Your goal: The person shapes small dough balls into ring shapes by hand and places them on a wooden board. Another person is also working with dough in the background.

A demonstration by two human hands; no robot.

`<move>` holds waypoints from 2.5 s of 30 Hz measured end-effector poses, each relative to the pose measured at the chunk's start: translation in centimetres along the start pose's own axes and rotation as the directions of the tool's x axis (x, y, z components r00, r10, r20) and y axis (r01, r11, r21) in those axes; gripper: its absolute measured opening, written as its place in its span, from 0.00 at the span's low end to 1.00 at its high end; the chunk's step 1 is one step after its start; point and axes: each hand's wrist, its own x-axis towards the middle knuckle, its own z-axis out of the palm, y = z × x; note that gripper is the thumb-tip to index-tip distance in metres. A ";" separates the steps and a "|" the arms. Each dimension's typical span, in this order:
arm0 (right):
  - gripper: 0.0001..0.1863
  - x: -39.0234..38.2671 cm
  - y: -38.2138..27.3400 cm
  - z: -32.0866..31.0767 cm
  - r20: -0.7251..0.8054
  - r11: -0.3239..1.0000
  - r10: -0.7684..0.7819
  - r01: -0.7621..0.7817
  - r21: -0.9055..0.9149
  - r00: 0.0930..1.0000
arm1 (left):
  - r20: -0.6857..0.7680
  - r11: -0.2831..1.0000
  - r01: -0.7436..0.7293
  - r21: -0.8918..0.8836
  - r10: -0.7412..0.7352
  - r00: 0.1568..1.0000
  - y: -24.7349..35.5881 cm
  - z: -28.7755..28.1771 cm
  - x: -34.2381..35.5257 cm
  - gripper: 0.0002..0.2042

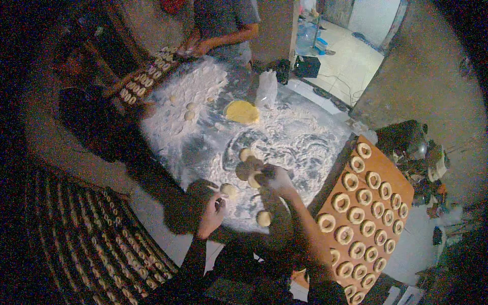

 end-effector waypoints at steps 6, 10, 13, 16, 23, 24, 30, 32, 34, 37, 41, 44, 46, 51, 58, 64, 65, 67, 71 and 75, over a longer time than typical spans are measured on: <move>0.20 4.4 -0.7 6.0 -0.114 0.598 -0.237 0.052 -0.799 0.965 | -0.024 0.996 -0.009 0.084 0.011 1.000 -6.6 0.5 3.9 0.12; 0.20 3.8 -2.8 6.3 0.013 0.837 -0.084 0.078 -0.542 0.996 | 0.211 0.986 0.157 -0.048 -0.143 0.967 -6.2 1.7 6.9 0.18; 0.21 1.3 -5.4 6.4 0.025 0.917 -0.074 0.058 0.394 0.997 | 0.188 0.995 -0.006 -0.103 0.025 0.982 -3.8 0.2 8.2 0.22; 0.25 -1.3 -8.2 7.2 -0.073 0.863 -0.070 0.097 0.496 0.995 | 0.367 0.825 0.275 -0.493 -0.090 0.926 -0.9 -2.2 8.0 0.22; 0.31 -0.3 -8.8 10.1 -0.549 0.987 -0.142 0.159 -0.017 0.824 | 0.156 0.940 -0.281 -0.196 0.312 0.937 0.4 -2.0 9.7 0.15; 0.30 -0.7 -8.5 10.0 -0.443 0.956 -0.151 0.245 0.162 0.883 | 0.097 0.938 -0.326 -0.114 0.338 0.936 0.3 -1.5 9.9 0.17; 0.24 -4.4 -9.4 7.7 -0.325 0.725 -0.029 0.244 0.644 0.945 | 0.163 0.416 0.060 -0.907 0.216 0.963 2.8 0.8 8.3 0.23; 0.23 -5.8 -10.2 6.9 -0.463 0.690 0.144 0.246 0.680 0.875 | 0.133 0.227 0.080 -0.971 0.229 0.964 4.8 1.0 7.5 0.23; 0.26 -6.7 -10.5 6.0 -0.611 0.991 0.050 0.036 0.128 0.790 | 0.158 0.333 0.058 -0.941 0.279 0.947 6.9 1.6 8.0 0.19; 0.26 -8.2 -9.4 3.8 -0.560 0.987 -0.106 0.154 0.038 0.822 | 0.124 0.773 -0.187 -0.607 0.325 0.938 9.3 3.9 8.3 0.15; 0.25 -10.1 -7.0 -0.1 -0.669 0.953 -0.128 0.277 0.121 0.732 | 0.251 0.832 -0.484 -0.271 0.547 0.799 12.0 8.6 7.5 0.14; 0.26 -12.5 -5.6 -4.1 -0.602 0.672 -0.144 0.525 0.523 0.785 | 0.263 0.825 -0.373 -0.424 0.506 0.821 14.9 12.5 7.6 0.11; 0.25 -14.7 -5.0 -5.2 -0.736 0.993 -0.115 0.073 -0.088 0.667 | 0.240 0.737 -0.359 -0.573 0.569 0.786 16.4 14.7 7.4 0.09; 0.16 -17.0 -2.9 -13.4 -0.842 0.955 -0.180 0.295 -0.026 0.509 | 0.138 0.661 -0.417 -0.624 0.618 0.774 22.1 24.2 9.2 0.11; 0.24 -19.9 3.3 -26.2 -0.788 0.816 -0.058 0.484 0.317 0.613 | 0.252 0.786 -0.538 -0.305 0.611 0.750 29.2 34.3 11.3 0.12; 0.27 -19.8 6.2 -33.2 -0.695 0.744 0.057 0.434 0.508 0.716 | 0.303 0.860 -0.346 -0.376 0.467 0.831 29.4 43.3 14.7 0.17; 0.27 -19.4 6.6 -34.1 -0.663 0.827 -0.033 0.393 0.402 0.748 | 0.206 0.818 -0.543 -0.190 0.574 0.793 28.8 45.4 15.6 0.18; 0.33 -18.0 7.6 -36.6 -0.605 0.825 0.168 0.225 0.519 0.778 | 0.099 0.600 -0.795 0.090 0.789 0.607 28.1 49.4 18.6 0.21; 0.48 -15.0 10.6 -40.6 -0.583 0.854 0.386 -0.037 0.519 0.715 | 0.467 0.883 -0.465 0.064 0.386 0.796 28.3 52.6 22.9 0.28; 0.55 -13.5 14.7 -39.4 -0.805 0.836 0.318 -0.549 -0.011 0.501 | 0.537 0.814 -0.347 0.466 0.052 0.842 28.7 49.9 21.1 0.36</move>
